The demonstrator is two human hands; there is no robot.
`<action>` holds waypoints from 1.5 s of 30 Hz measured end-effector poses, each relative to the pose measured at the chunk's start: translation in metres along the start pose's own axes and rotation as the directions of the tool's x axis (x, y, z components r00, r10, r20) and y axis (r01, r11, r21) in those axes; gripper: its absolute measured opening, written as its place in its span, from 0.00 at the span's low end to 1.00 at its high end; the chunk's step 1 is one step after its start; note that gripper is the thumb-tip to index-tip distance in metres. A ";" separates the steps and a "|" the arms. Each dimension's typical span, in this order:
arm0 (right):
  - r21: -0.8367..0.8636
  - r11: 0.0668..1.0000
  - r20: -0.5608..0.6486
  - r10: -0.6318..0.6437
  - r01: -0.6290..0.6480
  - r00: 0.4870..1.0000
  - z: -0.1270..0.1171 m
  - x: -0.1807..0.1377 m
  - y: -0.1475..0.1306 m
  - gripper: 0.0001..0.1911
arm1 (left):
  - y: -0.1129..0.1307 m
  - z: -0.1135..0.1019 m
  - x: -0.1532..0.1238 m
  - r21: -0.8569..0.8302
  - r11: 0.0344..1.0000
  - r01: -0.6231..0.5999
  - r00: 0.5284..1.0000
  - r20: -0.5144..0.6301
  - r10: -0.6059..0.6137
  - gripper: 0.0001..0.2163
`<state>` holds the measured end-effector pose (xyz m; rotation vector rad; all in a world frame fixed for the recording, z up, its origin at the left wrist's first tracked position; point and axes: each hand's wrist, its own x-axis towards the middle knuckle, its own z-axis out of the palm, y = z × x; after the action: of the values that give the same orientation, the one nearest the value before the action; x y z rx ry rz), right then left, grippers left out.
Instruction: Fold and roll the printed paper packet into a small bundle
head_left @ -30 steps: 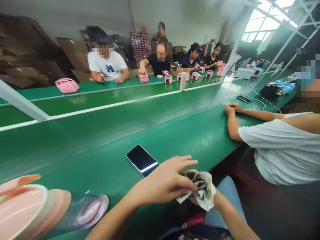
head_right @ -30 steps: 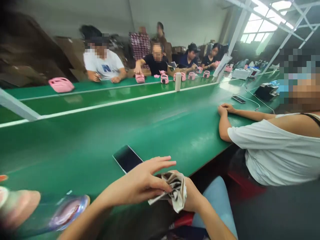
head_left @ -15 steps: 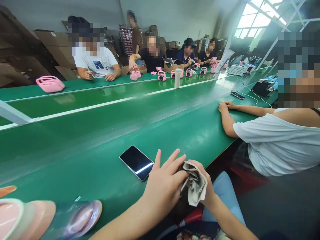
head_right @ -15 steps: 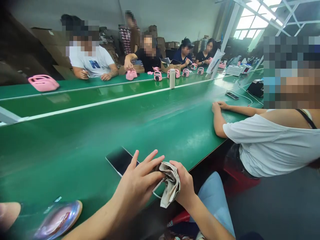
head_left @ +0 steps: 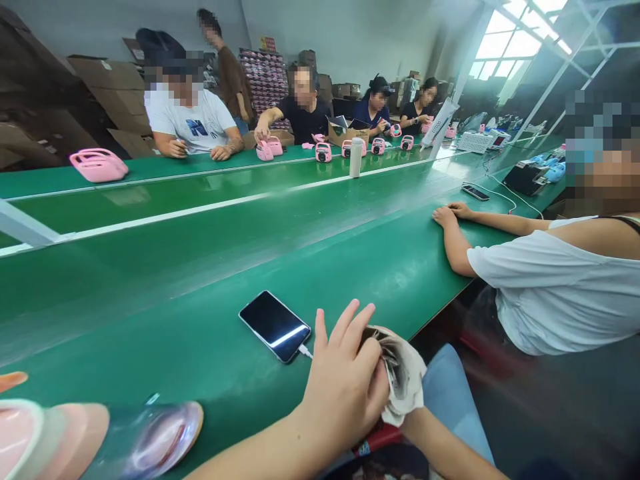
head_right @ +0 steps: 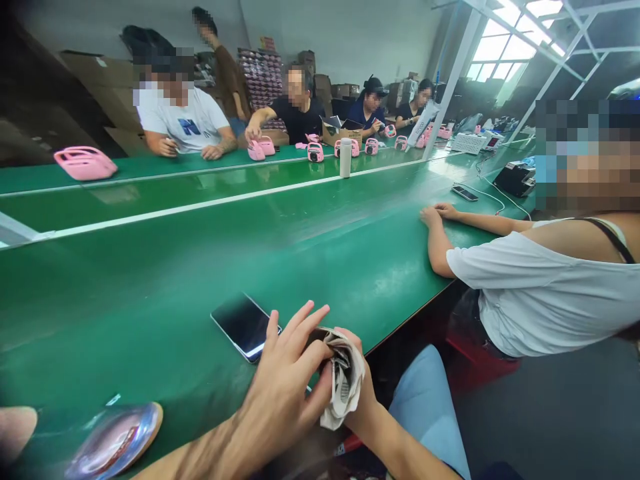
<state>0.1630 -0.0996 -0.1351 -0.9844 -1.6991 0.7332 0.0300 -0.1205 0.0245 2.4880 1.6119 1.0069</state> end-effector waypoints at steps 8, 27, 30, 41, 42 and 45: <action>0.114 0.993 0.109 -0.021 0.009 0.994 -0.032 0.020 -0.022 0.30 | -0.029 -0.052 0.011 -0.189 0.967 -0.169 0.870 0.432 0.236 0.22; 0.040 0.997 0.412 -0.078 0.067 0.908 -0.034 0.029 -0.048 0.26 | -0.045 -0.061 -0.002 -0.206 0.945 -0.254 0.762 0.559 0.327 0.17; 0.055 0.996 0.453 -0.089 0.072 0.887 -0.035 0.028 -0.049 0.27 | -0.044 -0.057 -0.004 -0.199 0.943 -0.268 0.788 0.518 0.333 0.11; -0.065 0.990 0.268 -0.106 0.127 0.958 -0.040 0.029 -0.041 0.22 | -0.044 -0.048 0.022 -0.246 0.966 -0.078 0.846 0.497 0.195 0.09; -0.082 0.986 0.238 -0.121 0.144 0.964 -0.041 0.030 -0.039 0.23 | -0.045 -0.047 0.023 -0.249 0.967 -0.062 0.852 0.491 0.181 0.09; -0.077 0.984 0.223 -0.138 0.159 0.965 -0.042 0.033 -0.035 0.23 | -0.048 -0.047 0.024 -0.228 0.968 -0.104 0.847 0.489 0.206 0.11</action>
<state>0.1882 -0.0872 -0.0774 -0.8533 -1.9908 0.6863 -0.0269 -0.0937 0.0572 2.4878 1.1099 0.4153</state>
